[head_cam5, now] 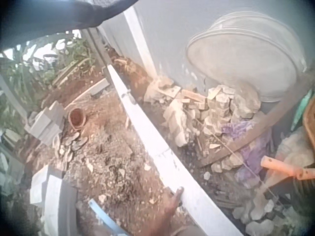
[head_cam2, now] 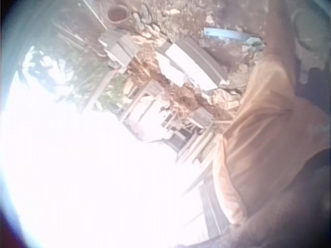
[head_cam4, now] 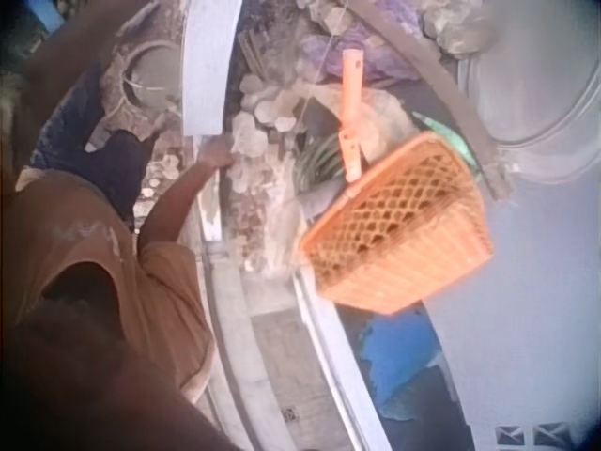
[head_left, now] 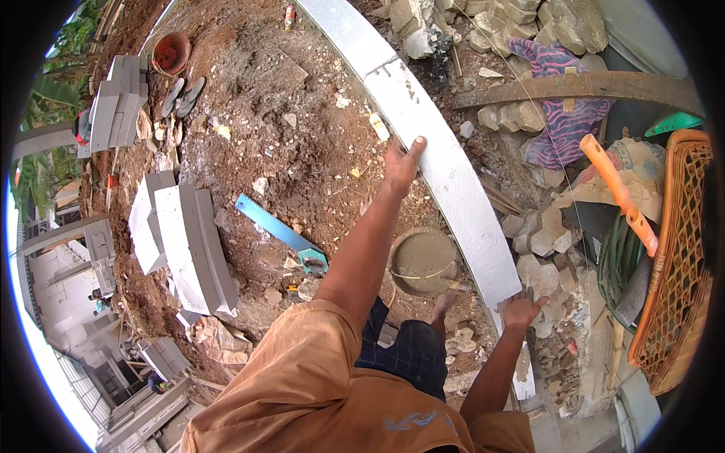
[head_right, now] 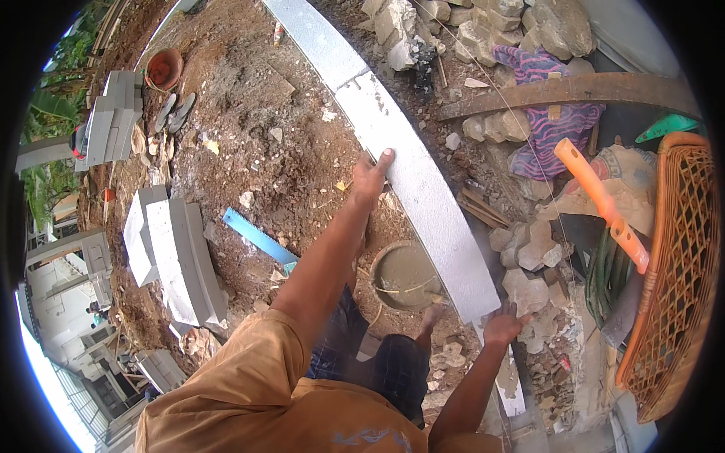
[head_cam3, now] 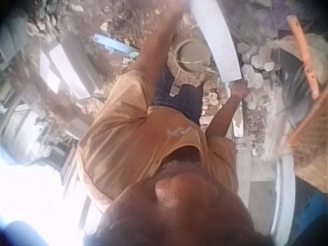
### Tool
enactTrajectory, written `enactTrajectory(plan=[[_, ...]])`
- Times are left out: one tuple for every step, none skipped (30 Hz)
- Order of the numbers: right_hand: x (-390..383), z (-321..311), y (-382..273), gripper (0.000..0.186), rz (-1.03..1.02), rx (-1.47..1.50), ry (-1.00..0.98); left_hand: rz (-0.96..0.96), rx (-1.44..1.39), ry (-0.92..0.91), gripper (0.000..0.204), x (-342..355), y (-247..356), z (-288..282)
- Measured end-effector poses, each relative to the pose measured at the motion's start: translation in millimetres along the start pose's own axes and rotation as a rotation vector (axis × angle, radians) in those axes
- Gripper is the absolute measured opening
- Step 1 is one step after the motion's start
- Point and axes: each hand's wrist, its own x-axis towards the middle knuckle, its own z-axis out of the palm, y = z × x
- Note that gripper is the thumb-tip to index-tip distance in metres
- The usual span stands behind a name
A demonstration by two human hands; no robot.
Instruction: The person applies mortar to white rectangular tiles and places them along a curved wall. They measure the tiles with a tape measure and cut them with a hand saw to fit the space.
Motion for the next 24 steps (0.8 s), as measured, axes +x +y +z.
enactTrajectory(plan=[[14.8, -21.7, -1.9, 0.106, -0.069, 0.01, 0.094, 0.018, 0.002, -0.007, 0.06, 7.4, -9.2, -5.0], [14.5, -17.1, -0.3, 0.107, -0.028, 0.087, 0.104, 0.031, 0.005, -0.009, 0.061, 14.3, -22.0, -11.5], [9.6, -15.2, 0.3, 0.108, 0.012, 0.16, 0.121, 0.075, 0.006, 0.006, 0.061, 16.9, -29.1, -14.9], [4.1, -13.7, 3.2, 0.11, 0.053, 0.232, 0.138, 0.122, 0.01, 0.022, 0.062, 21.3, -34.7, -19.7], [-6.9, 40.2, 21.8, 0.107, 0.291, 0.207, -0.168, 0.156, 0.013, 0.014, 0.062, 25.4, -36.3, -16.3], [-4.1, 48.8, 25.2, 0.106, 0.274, 0.141, -0.191, 0.183, 0.016, 0.008, 0.062, 23.3, -39.7, -15.7], [-1.5, 46.6, 31.7, 0.105, 0.258, 0.075, -0.206, 0.132, 0.004, 0.017, 0.062, 14.0, -42.5, -16.1], [7.4, 51.7, 37.6, 0.104, 0.23, 0.027, -0.238, 0.105, -0.01, 0.012, 0.062, 12.8, -30.2, -9.4], [30.5, 29.0, 31.1, 0.105, 0.294, 0.075, -0.554, 0.075, -0.023, 0.012, 0.063, 9.8, -20.0, -3.2], [61.6, -22.1, 12.9, 0.105, 0.36, 0.11, -0.859, 0.051, -0.011, 0.012, 0.063, 2.7, -17.5, -0.1], [79.2, -46.0, 3.3, 0.105, 0.421, 0.151, -1.176, 0.039, 0.003, 0.011, 0.064, 2.9, -12.1, 3.6], [65.3, -34.3, -0.9, 0.104, 0.34, 0.108, -0.702, 0.025, 0.018, 0.043, 0.065, 3.4, -13.7, -2.8], [46.8, -27.2, -6.4, 0.103, 0.243, 0.055, -0.232, 0.038, 0.02, 0.054, 0.066, 3.6, -15.5, -9.9], [21.9, -12.9, -8.1, 0.102, 0.121, -0.001, 0.239, 0.049, 0.017, 0.055, 0.066, 3.9, -16.7, -13.5], [10.8, 9.4, 1.5, 0.104, 0.182, 0.045, 0.192, 0.062, 0.017, 0.041, 0.067, 4.6, -16.6, -12.6], [10.0, 32.9, 13.7, 0.105, 0.197, 0.03, 0.05, 0.036, 0.023, 0.034, 0.067, 3.4, -10.1, -8.3], [12.8, 52.5, 27.6, 0.106, 0.211, 0.019, -0.085, 0.006, 0.032, 0.022, 0.066, -0.5, 1.0, -2.0], [14.2, 59.4, 34.0, 0.107, 0.228, -0.003, -0.225, -0.024, 0.038, 0.022, 0.066, -3.2, 5.4, -1.4], [7.9, 53.3, 28.9, 0.108, 0.255, -0.011, -0.241, 0.011, -0.056, 0.069, 0.064, -1.5, -8.6, -1.3], [-0.5, 46.4, 16.3, 0.109, 0.284, -0.029, -0.257, 0.0, -0.039, 0.053, 0.065, -2.9, -10.3, -1.5], [-7.0, 39.6, 9.4, 0.11, 0.316, -0.042, -0.278, -0.006, -0.019, 0.035, 0.065, -3.2, -7.0, -4.3], [-7.8, 26.3, 7.2, 0.11, 0.28, -0.011, -0.076, -0.012, 0.001, 0.018, 0.065, -3.5, -4.1, -6.3], [-6.3, 11.6, 7.3, 0.11, 0.243, 0.019, 0.119, 0.016, 0.034, 0.012, 0.065, -0.1, -8.3, -10.8], [-23.6, 27.6, 6.3, 0.109, 0.206, 0.047, 0.31, 0.048, 0.07, 0.01, 0.066, 4.8, -14.7, -13.9]])
